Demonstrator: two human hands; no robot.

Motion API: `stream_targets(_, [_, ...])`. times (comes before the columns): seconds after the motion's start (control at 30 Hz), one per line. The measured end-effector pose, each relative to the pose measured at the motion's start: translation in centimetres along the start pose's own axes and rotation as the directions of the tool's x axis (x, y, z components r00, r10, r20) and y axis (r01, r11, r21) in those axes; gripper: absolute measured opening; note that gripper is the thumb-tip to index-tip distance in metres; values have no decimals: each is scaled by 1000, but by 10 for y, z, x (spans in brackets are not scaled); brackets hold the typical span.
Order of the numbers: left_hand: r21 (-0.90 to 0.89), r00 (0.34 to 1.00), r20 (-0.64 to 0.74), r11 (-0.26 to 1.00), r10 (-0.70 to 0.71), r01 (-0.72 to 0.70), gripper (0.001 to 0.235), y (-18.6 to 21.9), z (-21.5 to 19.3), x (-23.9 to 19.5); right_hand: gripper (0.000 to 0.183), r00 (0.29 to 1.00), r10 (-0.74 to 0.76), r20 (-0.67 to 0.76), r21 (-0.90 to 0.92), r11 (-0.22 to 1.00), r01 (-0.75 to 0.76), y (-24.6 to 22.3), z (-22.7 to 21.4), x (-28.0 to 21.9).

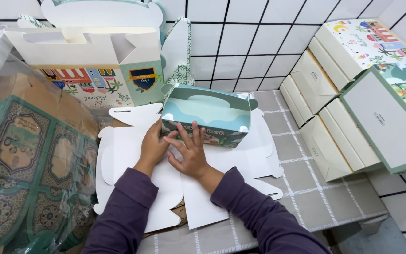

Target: Assembling a decorative cardboard gift box by folding flaps and tucking tabs into slots

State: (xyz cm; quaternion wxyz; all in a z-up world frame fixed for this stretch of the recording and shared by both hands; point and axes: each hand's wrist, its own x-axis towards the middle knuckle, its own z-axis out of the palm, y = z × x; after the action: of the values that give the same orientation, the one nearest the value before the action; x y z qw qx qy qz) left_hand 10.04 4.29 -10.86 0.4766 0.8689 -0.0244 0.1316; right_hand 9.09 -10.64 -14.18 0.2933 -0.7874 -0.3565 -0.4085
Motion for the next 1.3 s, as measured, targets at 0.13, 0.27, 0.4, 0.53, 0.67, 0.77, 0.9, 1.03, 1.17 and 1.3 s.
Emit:
stream_targets(0.13, [-5,1000,-8,1000,-12,12,75,3,0,-4,53,999,39,2,8,999,-39,1,3,2])
stream_targets(0.27, [-42,996,-49,997,-68,66,61,-8,3,-3,54,990,105,97,-42,994,-101,3,10,-1])
stream_targets(0.4, [-19,996,-93,1000,10,-11,46,-31,8,2,58,980,143,137,-94,987,-130,4,10,4])
stream_targets(0.53, [4,992,-115,998,59,-59,43,-39,14,5,55,969,201,144,-46,979,-197,8,7,7])
stream_targets(0.67, [28,981,-157,993,116,-113,38,-47,15,3,56,961,239,135,-57,971,-234,10,15,0])
stream_targets(0.77, [87,977,-155,987,146,-134,36,-58,22,9,55,957,261,129,-50,965,-256,11,13,2])
stream_targets(0.9, [223,988,-83,968,133,-112,34,-52,25,3,54,931,352,95,-49,936,-349,11,12,0])
stream_targets(1.03, [266,985,-68,954,159,-135,38,-51,25,4,59,884,464,52,-48,886,-462,12,9,3])
stream_targets(1.17, [350,992,-46,932,116,-93,47,-46,24,4,60,781,625,8,-53,780,-624,12,5,9])
stream_targets(1.3, [387,998,-33,921,52,-35,53,-47,24,5,74,688,725,-38,-13,688,-726,17,9,10])
